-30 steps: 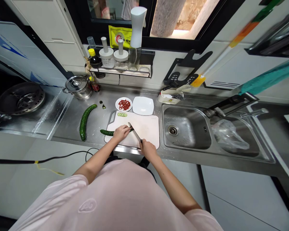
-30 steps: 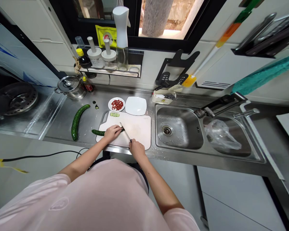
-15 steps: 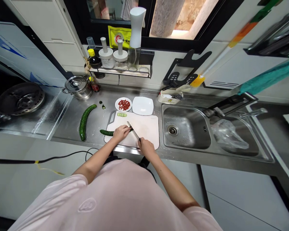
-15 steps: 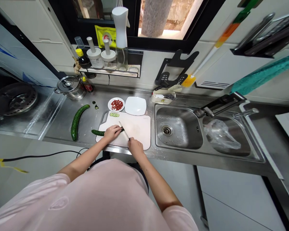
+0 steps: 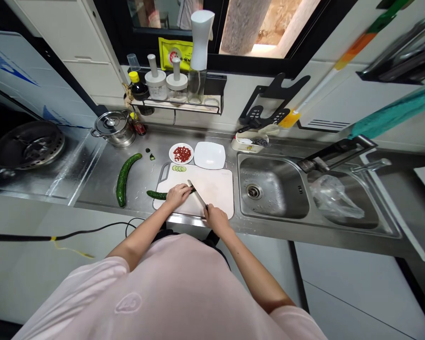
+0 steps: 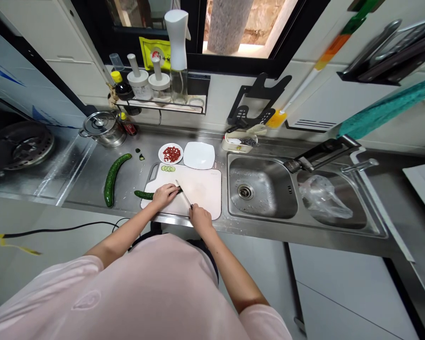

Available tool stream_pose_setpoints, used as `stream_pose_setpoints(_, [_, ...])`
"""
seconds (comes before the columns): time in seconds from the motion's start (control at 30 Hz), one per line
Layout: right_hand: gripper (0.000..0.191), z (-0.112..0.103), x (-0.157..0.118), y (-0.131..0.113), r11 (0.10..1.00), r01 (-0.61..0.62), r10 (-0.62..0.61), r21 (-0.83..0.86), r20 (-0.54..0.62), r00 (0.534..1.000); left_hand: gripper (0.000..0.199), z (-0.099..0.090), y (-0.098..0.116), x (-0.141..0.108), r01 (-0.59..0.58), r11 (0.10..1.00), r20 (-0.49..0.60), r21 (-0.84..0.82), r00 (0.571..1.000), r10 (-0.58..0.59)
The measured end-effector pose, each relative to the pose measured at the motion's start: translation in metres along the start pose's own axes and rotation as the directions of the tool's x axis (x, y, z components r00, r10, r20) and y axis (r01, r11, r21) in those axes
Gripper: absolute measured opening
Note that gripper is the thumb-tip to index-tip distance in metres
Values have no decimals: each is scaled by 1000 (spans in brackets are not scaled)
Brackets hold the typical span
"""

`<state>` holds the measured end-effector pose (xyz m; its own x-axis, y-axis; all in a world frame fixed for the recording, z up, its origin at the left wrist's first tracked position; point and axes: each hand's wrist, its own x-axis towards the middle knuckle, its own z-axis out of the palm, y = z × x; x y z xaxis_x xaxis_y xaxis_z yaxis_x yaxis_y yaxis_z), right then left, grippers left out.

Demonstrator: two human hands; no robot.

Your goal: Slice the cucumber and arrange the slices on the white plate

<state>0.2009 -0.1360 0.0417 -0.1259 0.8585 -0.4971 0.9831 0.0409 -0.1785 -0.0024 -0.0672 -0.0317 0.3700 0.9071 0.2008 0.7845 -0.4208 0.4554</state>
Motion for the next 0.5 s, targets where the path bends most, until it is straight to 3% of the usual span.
stream_pose_setpoints(0.2, [33, 2, -7, 6, 1000, 4, -4, -11, -3, 1000, 26, -1, 1, 1, 4, 1000, 4, -12, 1000, -3])
stream_pose_setpoints(0.5, [31, 2, 6, 0, 999, 33, -33, -9, -26, 999, 26, -1, 1, 1, 4, 1000, 5, -9, 1000, -4])
